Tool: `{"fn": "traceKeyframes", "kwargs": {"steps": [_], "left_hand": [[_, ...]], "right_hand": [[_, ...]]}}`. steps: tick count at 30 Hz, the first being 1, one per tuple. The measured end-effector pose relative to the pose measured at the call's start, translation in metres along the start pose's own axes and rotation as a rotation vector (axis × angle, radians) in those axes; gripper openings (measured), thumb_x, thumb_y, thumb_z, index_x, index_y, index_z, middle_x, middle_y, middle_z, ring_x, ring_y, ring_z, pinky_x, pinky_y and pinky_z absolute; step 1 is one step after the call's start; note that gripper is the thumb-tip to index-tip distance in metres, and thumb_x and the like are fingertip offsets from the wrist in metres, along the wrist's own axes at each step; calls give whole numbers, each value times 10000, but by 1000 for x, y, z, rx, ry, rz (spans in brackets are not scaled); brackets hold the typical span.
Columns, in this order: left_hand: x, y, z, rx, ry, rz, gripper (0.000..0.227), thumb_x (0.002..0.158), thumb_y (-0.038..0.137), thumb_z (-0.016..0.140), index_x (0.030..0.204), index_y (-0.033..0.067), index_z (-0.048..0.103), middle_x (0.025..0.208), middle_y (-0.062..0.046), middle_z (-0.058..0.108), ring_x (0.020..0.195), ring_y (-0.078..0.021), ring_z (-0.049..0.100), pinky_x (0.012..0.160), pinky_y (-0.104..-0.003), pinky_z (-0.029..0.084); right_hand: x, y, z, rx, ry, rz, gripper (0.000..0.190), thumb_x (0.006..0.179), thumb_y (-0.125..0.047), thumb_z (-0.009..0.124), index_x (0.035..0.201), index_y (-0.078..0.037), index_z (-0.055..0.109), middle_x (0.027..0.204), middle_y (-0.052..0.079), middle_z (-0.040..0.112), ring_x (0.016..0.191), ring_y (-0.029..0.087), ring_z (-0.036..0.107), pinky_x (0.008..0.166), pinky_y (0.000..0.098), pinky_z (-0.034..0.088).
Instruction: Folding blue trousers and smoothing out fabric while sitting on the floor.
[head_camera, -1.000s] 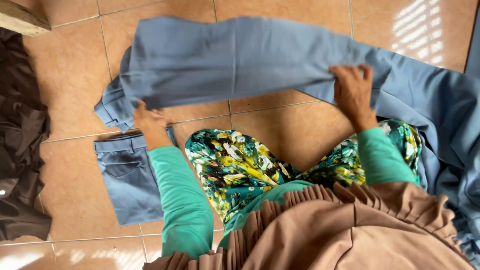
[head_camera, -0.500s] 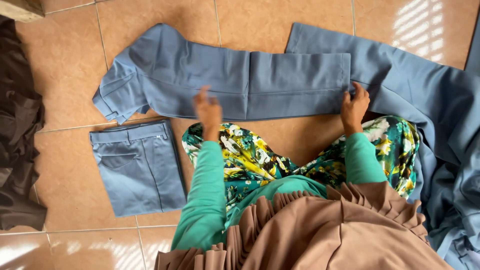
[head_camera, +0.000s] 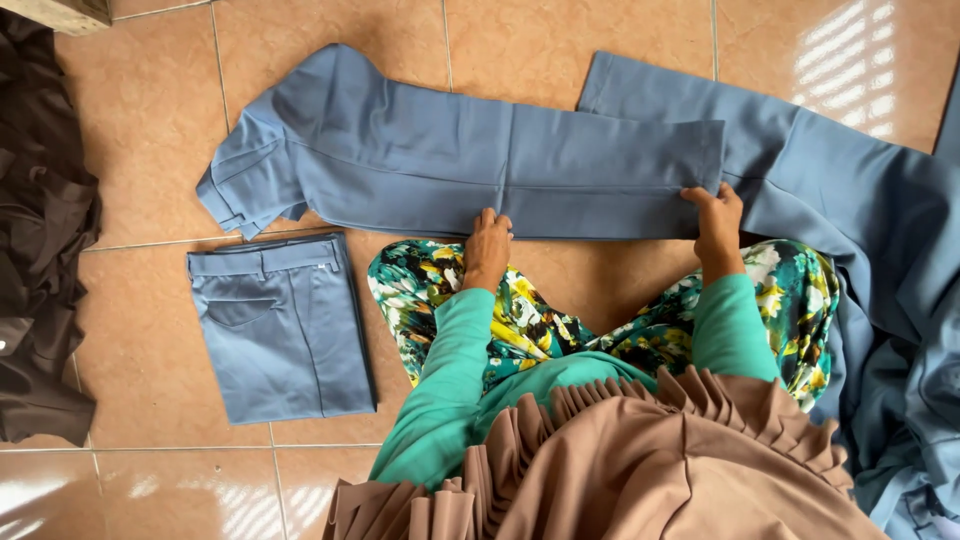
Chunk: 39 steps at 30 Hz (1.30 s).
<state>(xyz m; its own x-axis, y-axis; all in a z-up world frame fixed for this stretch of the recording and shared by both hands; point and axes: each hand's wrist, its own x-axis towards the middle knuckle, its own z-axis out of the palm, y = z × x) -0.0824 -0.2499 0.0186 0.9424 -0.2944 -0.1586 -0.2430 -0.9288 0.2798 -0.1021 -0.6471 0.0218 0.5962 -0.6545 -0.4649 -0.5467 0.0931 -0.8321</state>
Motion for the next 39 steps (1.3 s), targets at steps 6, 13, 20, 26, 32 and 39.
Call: {"fn": "traceKeyframes", "kwargs": {"steps": [6, 13, 20, 26, 32, 39], "left_hand": [[-3, 22, -53, -227, -100, -119, 574, 1083, 384, 518, 1565, 120, 352, 1529, -258, 373, 1281, -430, 571, 949, -512, 585], [7, 72, -43, -282, -318, -140, 575, 1060, 477, 373, 1606, 341, 252, 1586, -242, 309, 1026, -406, 673, 769, -502, 608], [3, 192, 12, -439, -363, 141, 581, 1012, 507, 419, 1566, 343, 367, 1425, -186, 465, 1133, -459, 620, 905, -594, 515], [1, 234, 12, -833, -650, 117, 790, 946, 658, 302, 1606, 226, 323, 1534, -155, 469, 1405, -382, 446, 1112, -488, 355], [37, 132, 72, -1640, -353, -545, 795, 1014, 771, 337, 1537, 188, 474, 1446, -291, 528, 1322, -473, 511, 915, -555, 505], [1, 95, -74, -1777, -18, -1095, 1192, 863, 896, 369, 1639, 21, 139, 1608, -356, 247, 1392, -506, 452, 1129, -565, 466]], "right_hand": [[-15, 16, -32, 379, -91, 306, 434, 725, -57, 825, 1122, -178, 699, 1021, 62, 695, 980, 239, 734, 873, 458, 593], [-117, -149, -71, 826, -257, 183, 307, 708, 81, 710, 966, -83, 674, 889, 61, 731, 801, 231, 725, 797, 362, 655], [-162, -225, -119, 1070, -285, 9, 493, 712, 94, 595, 1191, 38, 697, 1047, 154, 754, 996, 319, 726, 964, 431, 645], [-153, -229, -97, 788, -189, -37, 421, 674, 43, 670, 1081, -59, 695, 910, 105, 720, 792, 270, 697, 690, 376, 613], [-153, -157, 29, 474, -488, 26, 961, 763, 28, 780, 1601, -127, 335, 1022, 84, 646, 841, 186, 720, 671, 373, 698], [-148, -81, 75, -115, -653, -130, 780, 915, -73, 746, 1598, -131, 374, 1248, 212, 536, 1088, 291, 651, 761, 385, 658]]}}
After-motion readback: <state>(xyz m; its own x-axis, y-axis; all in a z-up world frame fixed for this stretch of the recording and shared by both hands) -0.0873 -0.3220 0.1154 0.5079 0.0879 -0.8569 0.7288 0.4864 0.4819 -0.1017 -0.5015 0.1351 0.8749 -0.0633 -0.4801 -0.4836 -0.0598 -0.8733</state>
